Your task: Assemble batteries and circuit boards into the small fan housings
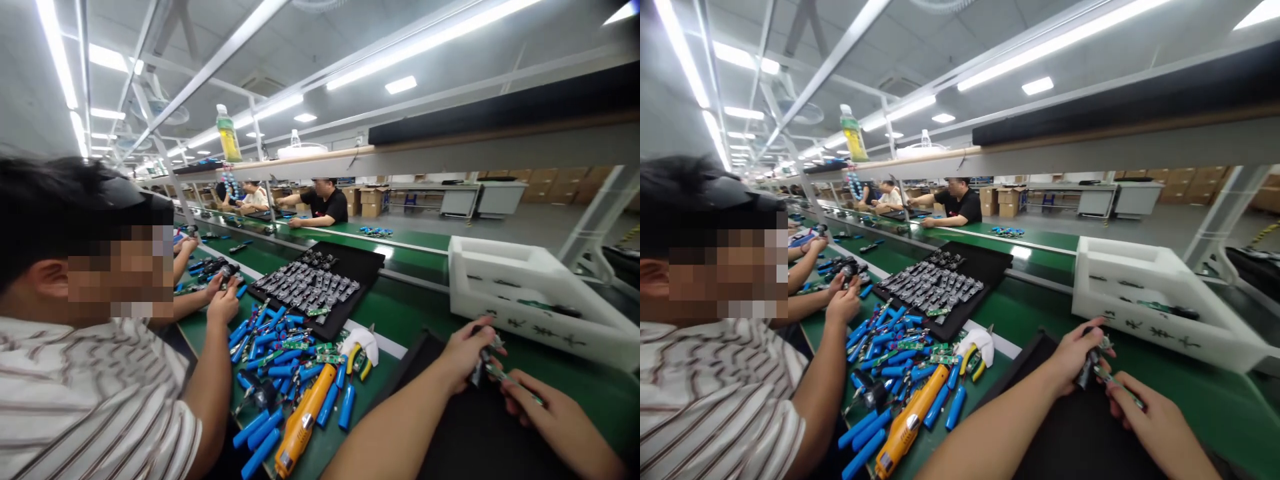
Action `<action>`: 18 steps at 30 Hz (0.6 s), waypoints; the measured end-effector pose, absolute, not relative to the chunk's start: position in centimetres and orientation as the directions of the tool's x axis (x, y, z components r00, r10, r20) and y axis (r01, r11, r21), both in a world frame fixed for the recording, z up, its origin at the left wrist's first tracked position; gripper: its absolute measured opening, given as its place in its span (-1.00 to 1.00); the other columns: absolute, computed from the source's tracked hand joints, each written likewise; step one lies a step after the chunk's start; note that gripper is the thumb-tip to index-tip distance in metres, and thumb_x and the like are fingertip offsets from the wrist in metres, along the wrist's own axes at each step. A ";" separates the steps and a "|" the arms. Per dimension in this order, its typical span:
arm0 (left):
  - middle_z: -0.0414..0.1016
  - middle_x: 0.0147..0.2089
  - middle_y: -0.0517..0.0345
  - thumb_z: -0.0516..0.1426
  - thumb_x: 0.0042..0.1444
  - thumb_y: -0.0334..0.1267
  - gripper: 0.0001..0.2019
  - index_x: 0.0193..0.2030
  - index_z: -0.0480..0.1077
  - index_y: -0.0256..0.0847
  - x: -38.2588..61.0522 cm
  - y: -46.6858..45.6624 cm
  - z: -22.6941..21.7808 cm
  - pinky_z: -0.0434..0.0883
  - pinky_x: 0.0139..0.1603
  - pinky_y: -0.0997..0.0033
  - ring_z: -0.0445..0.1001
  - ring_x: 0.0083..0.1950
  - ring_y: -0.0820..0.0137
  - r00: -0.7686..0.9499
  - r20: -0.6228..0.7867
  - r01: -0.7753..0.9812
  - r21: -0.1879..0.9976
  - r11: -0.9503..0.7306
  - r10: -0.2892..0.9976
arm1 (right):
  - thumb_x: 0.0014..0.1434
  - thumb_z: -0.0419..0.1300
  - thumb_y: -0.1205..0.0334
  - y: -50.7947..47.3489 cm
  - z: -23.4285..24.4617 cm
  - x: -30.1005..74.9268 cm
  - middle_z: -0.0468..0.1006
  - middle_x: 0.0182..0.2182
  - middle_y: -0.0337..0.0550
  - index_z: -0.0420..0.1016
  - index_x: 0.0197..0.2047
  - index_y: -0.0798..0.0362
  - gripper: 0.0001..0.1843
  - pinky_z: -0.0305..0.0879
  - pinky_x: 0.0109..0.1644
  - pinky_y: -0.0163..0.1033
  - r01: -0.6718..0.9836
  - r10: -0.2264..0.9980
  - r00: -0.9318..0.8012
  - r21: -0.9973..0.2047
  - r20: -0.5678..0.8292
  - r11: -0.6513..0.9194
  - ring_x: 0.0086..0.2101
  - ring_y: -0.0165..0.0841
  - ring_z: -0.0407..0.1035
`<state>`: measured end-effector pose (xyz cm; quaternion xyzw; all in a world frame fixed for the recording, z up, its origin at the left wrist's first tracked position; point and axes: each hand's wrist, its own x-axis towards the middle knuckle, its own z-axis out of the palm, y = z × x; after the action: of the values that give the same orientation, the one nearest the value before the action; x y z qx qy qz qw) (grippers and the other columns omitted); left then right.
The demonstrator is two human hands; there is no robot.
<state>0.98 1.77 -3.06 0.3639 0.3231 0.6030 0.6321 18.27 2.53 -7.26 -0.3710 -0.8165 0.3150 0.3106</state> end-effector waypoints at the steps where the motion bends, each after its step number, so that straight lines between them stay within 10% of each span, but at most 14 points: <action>1: 0.47 -0.44 0.16 0.28 0.04 0.15 -0.29 0.26 0.39 -0.19 1.1 1.7 -2.9 0.27 -0.66 0.55 0.37 -0.63 0.49 0.033 0.019 -0.497 0.868 0.000 0.999 | 0.26 0.07 -0.13 2.0 -6.7 18.0 0.55 -0.58 -0.10 0.46 -0.49 -0.25 -0.64 0.39 -0.50 0.07 0.445 0.836 -0.496 -0.759 0.232 0.475 -0.60 -0.03 0.44; 7: 0.34 -0.63 0.31 0.32 -0.05 0.26 -0.41 -0.16 0.44 -0.25 1.2 1.6 -2.6 0.14 -0.71 0.60 0.21 -0.71 0.57 -0.068 -0.004 -0.441 0.897 -0.026 0.998 | 0.36 0.06 -0.08 -0.9 -4.0 16.1 0.58 -0.48 -0.19 0.43 -0.37 -0.06 -0.64 0.35 -0.31 -0.12 0.437 0.833 -0.534 -0.797 0.144 0.417 -0.48 -0.22 0.45; 18: 0.32 -0.58 0.27 0.05 0.18 0.37 -0.30 0.01 0.45 -0.32 1.0 1.7 -2.1 0.16 -0.69 0.54 0.24 -0.69 0.52 0.086 -0.020 -0.561 0.825 0.065 0.996 | 0.47 -0.07 0.03 -1.3 -2.5 15.6 0.51 -0.52 -0.26 0.48 -0.30 0.02 -0.57 0.29 -0.32 -0.29 0.317 0.882 -0.369 -0.852 0.294 0.417 -0.48 -0.36 0.41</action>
<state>1.00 1.73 -2.11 0.3379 0.3219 0.5944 0.6549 15.58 -1.34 -2.46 -0.4023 -0.7449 0.3601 0.3920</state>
